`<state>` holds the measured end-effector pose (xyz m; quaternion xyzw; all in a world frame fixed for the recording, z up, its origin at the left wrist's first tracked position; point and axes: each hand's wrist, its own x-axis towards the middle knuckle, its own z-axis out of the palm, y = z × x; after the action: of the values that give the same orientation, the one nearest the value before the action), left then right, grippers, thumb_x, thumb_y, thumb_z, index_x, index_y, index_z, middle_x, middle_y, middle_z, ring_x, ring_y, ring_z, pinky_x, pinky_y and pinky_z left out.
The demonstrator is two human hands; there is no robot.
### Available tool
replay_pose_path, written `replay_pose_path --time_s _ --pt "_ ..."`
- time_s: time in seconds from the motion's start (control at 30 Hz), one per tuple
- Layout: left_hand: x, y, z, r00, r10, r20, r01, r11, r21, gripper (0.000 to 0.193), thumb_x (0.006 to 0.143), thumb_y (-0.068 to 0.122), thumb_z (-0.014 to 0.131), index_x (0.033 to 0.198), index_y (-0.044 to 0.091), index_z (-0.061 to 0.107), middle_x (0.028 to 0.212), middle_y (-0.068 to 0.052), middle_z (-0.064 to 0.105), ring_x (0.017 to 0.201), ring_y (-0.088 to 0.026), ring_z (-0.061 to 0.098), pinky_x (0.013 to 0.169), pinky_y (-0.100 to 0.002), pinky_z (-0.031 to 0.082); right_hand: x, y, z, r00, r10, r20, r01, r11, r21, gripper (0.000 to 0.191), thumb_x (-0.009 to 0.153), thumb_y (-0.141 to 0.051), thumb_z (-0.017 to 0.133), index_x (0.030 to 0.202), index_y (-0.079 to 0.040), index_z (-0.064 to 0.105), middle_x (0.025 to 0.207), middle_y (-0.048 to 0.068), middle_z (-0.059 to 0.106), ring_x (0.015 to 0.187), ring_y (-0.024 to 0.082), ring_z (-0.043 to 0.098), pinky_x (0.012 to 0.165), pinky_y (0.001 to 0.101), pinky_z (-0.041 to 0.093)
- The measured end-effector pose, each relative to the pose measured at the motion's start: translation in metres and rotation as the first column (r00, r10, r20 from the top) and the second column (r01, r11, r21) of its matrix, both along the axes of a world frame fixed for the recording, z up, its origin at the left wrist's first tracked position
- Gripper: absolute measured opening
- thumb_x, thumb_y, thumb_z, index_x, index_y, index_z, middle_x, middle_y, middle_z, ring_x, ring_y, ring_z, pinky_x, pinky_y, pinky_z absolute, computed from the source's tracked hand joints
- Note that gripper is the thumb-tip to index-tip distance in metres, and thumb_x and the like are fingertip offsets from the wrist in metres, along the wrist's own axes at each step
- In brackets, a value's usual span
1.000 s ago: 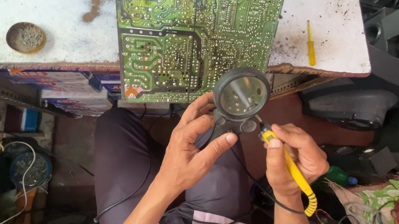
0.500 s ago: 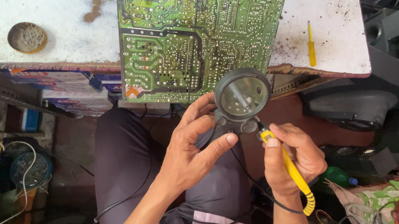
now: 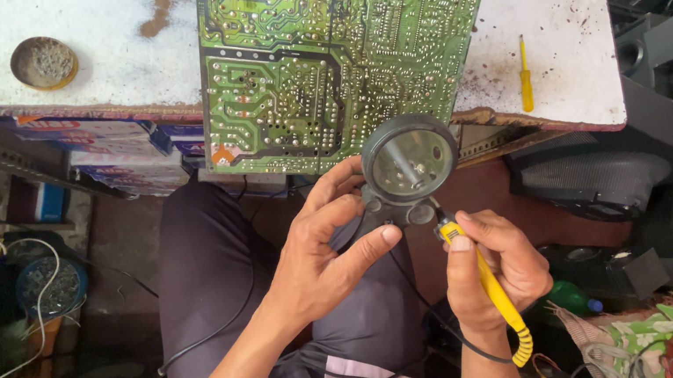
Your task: The person holds a magnifying glass over a green circuit board and uses a yellow soldering iron to touch and work on small solder points. The person repeatedly moves the magnifying glass and soldering iron across different areas of the board while maintaining a close-up view.
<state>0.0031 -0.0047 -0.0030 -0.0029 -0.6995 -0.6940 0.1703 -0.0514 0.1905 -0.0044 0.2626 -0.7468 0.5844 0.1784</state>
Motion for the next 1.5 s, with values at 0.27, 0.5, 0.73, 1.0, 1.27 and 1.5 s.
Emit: replay_pose_path --time_s 0.27,0.5,0.73,1.0,1.27,1.5 --pt "0.0006 0.0003 -0.0013 1.000 0.002 0.000 -0.002 1.000 0.009 0.031 0.092 0.025 0.079 0.105 -0.002 0.071 0.153 -0.019 0.052 0.135 -0.029 0.060 0.114 -0.041 0.047 0.0010 -0.0017 0.0010 1.000 -0.011 0.010 0.011 1.000 0.000 0.013 0.098 0.002 0.062 0.109 0.006 0.067 0.093 0.015 0.069 0.074 0.014 0.066 0.071 0.0238 0.055" --pt "0.0003 -0.0001 -0.0007 1.000 -0.003 -0.001 0.003 1.000 0.014 0.032 0.092 0.025 0.079 0.110 -0.001 0.072 0.152 -0.018 0.052 0.134 -0.028 0.060 0.113 -0.041 0.047 0.0010 -0.0009 0.0007 1.000 -0.004 0.013 0.004 1.000 -0.002 0.013 0.097 0.002 0.062 0.109 0.006 0.066 0.093 0.015 0.069 0.074 0.014 0.066 0.071 0.0235 0.054" --pt "0.0005 0.0005 -0.0002 1.000 -0.002 0.002 0.002 1.000 0.011 0.032 0.092 0.025 0.079 0.109 -0.001 0.072 0.152 -0.019 0.052 0.135 -0.028 0.059 0.114 -0.041 0.047 -0.0004 -0.0015 0.0005 1.000 0.001 0.009 -0.001 1.000 -0.007 0.014 0.098 0.001 0.063 0.109 0.006 0.067 0.092 0.014 0.069 0.074 0.014 0.066 0.070 0.0236 0.054" --pt "0.0000 -0.0001 -0.0006 1.000 0.004 0.001 -0.004 1.000 0.003 0.032 0.092 0.025 0.079 0.107 -0.002 0.071 0.152 -0.019 0.052 0.134 -0.028 0.060 0.113 -0.041 0.047 -0.0018 -0.0023 0.0014 1.000 0.006 0.007 -0.006 1.000 -0.008 0.013 0.099 0.000 0.063 0.109 0.006 0.067 0.093 0.015 0.069 0.075 0.014 0.066 0.071 0.0238 0.054" --pt "0.0003 0.0001 -0.0003 1.000 0.000 -0.001 0.000 1.000 0.028 0.030 0.092 0.024 0.080 0.102 -0.002 0.070 0.153 -0.019 0.052 0.133 -0.029 0.061 0.113 -0.041 0.048 -0.0010 -0.0034 0.0035 1.000 -0.016 -0.002 0.016 1.000 0.017 0.014 0.097 0.000 0.063 0.109 0.007 0.067 0.092 0.015 0.069 0.074 0.014 0.066 0.070 0.0236 0.054" --pt "0.0002 -0.0003 0.0010 1.000 0.001 -0.004 -0.001 1.000 0.019 0.031 0.092 0.024 0.079 0.105 -0.002 0.071 0.152 -0.019 0.052 0.135 -0.029 0.060 0.113 -0.041 0.047 0.0001 -0.0004 0.0002 1.000 -0.022 -0.003 0.022 1.000 -0.002 0.013 0.098 0.000 0.064 0.109 0.007 0.067 0.094 0.015 0.070 0.074 0.014 0.066 0.071 0.0237 0.055"
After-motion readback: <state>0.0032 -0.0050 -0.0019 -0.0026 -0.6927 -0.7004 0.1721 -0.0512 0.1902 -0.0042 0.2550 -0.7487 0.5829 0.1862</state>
